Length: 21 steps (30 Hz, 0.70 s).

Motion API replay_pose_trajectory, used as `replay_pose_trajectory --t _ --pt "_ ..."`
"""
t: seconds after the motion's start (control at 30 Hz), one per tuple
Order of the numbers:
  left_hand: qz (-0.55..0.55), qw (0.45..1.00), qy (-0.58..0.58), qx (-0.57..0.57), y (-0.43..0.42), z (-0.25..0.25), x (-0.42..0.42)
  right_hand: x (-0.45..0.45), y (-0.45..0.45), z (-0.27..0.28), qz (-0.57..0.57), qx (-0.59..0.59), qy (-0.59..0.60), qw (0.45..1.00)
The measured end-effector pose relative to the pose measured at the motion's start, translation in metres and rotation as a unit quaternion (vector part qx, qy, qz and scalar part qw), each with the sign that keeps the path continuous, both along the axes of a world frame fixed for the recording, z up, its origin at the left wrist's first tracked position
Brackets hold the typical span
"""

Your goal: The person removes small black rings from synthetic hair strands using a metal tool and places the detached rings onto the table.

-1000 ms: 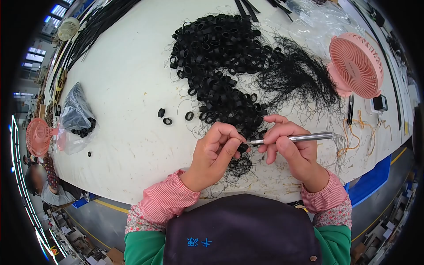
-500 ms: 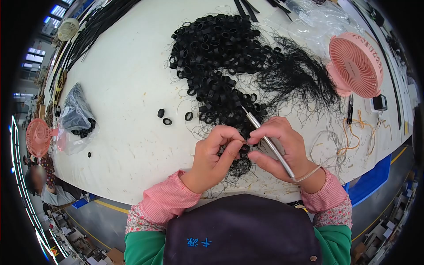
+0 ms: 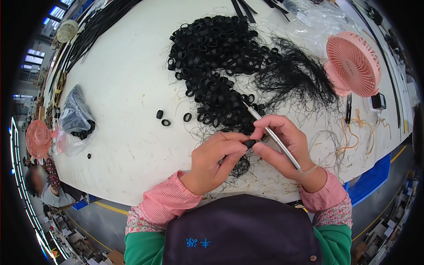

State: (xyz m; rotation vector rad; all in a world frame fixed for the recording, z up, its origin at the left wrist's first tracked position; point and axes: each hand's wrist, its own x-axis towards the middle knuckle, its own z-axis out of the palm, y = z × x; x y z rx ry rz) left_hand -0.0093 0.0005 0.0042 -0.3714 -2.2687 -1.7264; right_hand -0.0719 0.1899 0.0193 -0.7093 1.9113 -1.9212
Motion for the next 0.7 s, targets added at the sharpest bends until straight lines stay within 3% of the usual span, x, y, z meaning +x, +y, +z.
replay_pose_trajectory --t 0.07,0.13,0.27,0.33,0.4,0.47,0.6,0.7 --pt "0.006 1.000 0.023 -0.012 -0.0007 0.0003 -0.0008 -0.0010 0.0008 -0.0008 0.013 -0.014 -0.008 1.000" --pt "0.020 0.987 0.105 -0.120 -0.0025 -0.0001 -0.0012 -0.0007 -0.0001 -0.0014 0.009 -0.069 -0.066 0.995" --pt "0.033 0.983 0.102 -0.152 -0.0004 -0.0014 -0.0025 0.0001 -0.0007 -0.0014 0.010 -0.107 -0.110 0.988" --pt "0.049 0.991 0.027 -0.121 0.0008 -0.0014 -0.0035 0.0004 -0.0009 0.0012 0.008 -0.129 -0.169 0.977" --pt "0.012 0.989 0.038 -0.146 -0.0032 -0.0039 -0.0071 0.0002 -0.0003 0.0003 0.011 -0.135 -0.183 0.974" --pt "0.055 0.998 -0.018 -0.016 0.0022 -0.0039 -0.0080 0.0000 -0.0001 0.0007 0.013 -0.140 -0.196 0.971" --pt "0.094 0.995 -0.016 0.003 -0.0052 0.0026 -0.0044 0.0003 0.0001 0.0033 0.004 -0.115 -0.158 0.981" --pt "0.026 0.998 -0.028 0.045 -0.0044 0.0012 -0.0040 0.0007 -0.0005 0.0006 0.005 -0.103 -0.111 0.988"
